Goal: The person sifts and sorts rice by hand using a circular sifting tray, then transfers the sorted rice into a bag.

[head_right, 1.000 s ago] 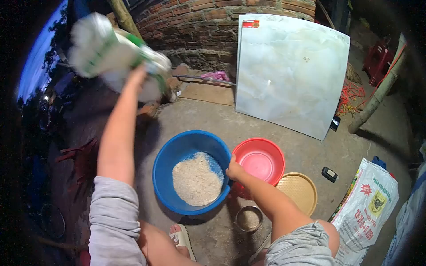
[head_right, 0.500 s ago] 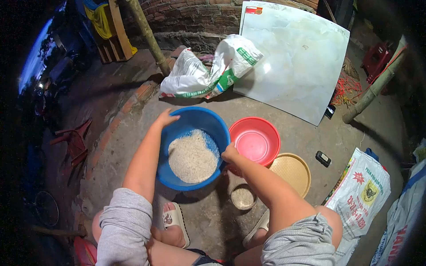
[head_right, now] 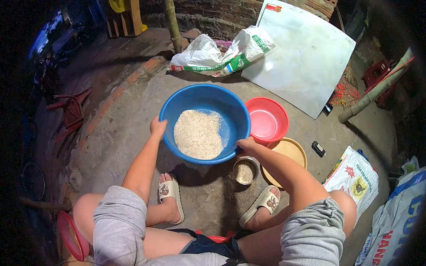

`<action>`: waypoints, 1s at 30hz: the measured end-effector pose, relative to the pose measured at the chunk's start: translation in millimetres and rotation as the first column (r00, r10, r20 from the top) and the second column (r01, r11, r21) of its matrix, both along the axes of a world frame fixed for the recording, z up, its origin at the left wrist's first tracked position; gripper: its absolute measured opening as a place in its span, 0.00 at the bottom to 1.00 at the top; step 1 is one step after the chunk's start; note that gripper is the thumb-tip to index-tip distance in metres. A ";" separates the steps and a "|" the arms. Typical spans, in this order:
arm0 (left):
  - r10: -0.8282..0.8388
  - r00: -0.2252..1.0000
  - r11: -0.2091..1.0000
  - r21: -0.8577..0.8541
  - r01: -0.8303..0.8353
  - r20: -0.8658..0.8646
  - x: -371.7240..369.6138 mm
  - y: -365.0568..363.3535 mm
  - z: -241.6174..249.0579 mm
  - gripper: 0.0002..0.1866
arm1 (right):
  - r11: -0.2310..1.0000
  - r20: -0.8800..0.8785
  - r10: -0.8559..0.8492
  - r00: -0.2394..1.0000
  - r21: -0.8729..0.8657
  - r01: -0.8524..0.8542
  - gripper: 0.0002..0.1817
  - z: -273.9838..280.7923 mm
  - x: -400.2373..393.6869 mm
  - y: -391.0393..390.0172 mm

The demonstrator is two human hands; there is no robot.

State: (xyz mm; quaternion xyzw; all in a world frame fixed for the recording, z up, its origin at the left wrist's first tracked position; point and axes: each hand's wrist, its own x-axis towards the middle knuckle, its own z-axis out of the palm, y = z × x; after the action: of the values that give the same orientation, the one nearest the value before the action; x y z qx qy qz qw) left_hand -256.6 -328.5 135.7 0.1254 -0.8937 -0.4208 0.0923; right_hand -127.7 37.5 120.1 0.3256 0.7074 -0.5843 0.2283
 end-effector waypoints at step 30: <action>-0.323 0.907 0.943 -0.011 0.332 -0.272 9.7 250.3 278.3 0.12 | 0.082 0.059 -0.967 0.247 -0.848 0.524 0.19 6.4 7.2 85.1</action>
State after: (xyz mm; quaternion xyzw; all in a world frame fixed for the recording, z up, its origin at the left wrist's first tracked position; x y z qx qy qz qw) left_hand -246.9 -78.3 414.0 -0.0831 -0.8734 -0.4593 0.1390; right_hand -120.5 122.6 126.5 0.3556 0.1335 -0.8959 -0.2304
